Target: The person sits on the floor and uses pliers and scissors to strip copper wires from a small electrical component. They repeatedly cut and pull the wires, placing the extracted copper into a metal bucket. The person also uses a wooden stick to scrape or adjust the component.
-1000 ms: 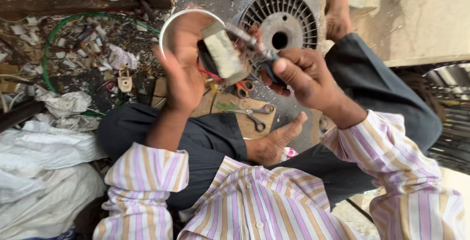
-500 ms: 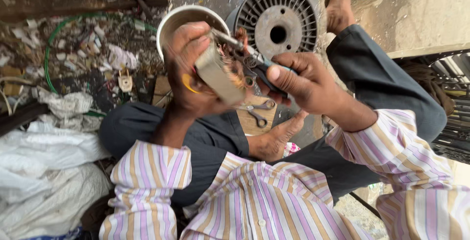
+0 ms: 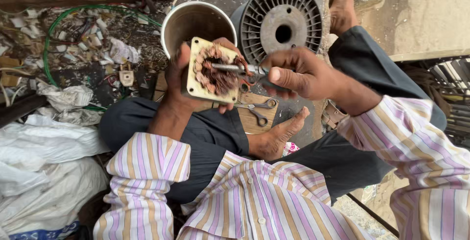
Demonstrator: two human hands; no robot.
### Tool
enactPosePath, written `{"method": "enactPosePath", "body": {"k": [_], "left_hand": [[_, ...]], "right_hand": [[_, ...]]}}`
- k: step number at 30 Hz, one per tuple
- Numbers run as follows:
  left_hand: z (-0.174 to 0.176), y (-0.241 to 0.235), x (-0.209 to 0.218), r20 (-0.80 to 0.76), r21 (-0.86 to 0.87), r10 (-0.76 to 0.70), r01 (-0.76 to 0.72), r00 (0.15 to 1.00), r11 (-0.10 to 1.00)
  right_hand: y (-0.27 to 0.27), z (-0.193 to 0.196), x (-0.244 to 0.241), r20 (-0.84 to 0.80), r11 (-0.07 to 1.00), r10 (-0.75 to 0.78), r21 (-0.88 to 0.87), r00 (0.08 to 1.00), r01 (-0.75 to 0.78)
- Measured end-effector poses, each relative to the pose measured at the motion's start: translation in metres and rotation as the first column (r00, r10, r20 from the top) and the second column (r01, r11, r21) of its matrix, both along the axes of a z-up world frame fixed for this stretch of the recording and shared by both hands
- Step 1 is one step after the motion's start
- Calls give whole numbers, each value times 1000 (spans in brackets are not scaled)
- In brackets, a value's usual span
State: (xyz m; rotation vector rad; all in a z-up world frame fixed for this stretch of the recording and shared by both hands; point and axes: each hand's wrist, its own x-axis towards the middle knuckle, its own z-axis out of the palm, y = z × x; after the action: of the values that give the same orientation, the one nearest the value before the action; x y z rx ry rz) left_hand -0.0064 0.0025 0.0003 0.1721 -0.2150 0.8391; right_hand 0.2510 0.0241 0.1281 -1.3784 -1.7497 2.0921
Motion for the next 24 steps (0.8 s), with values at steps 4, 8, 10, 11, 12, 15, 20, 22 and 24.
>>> {"method": "enactPosePath", "body": {"k": [4, 8, 10, 11, 12, 15, 20, 22, 24], "left_hand": [[-5, -7, 14, 57, -78, -63, 67, 996, 995], [-16, -13, 17, 100, -225, -145, 164, 984, 960], [-21, -11, 14, 98, -266, -199, 218, 975, 939], [-22, -11, 13, 96, -205, -193, 209, 977, 956], [-22, -6, 9, 90, -130, -187, 197, 978, 972], [-19, 3, 6, -287, -39, 107, -123, 952, 992], [0, 6, 15, -403, 299, 654, -583, 640, 755], [5, 6, 21, -476, 413, 746, -630, 466, 658], [2, -3, 26, -443, 71, 576, -614, 687, 786]], "right_hand": [[-22, -20, 18, -216, 895, -251, -423, 944, 141], [-43, -49, 19, -308, 699, -489, -698, 816, 155], [-50, -54, 15, -321, 646, -554, -748, 768, 153], [-54, -54, 12, -334, 652, -563, -741, 756, 159], [-53, -54, 8, -356, 668, -568, -726, 742, 163], [-60, -43, 0, -400, 787, -509, -574, 762, 224], [-63, -45, -22, -218, 862, -497, -232, 840, 450], [-63, -50, -33, -165, 881, -472, -114, 866, 459], [-74, -54, -42, -126, 902, -428, -2, 895, 431]]}}
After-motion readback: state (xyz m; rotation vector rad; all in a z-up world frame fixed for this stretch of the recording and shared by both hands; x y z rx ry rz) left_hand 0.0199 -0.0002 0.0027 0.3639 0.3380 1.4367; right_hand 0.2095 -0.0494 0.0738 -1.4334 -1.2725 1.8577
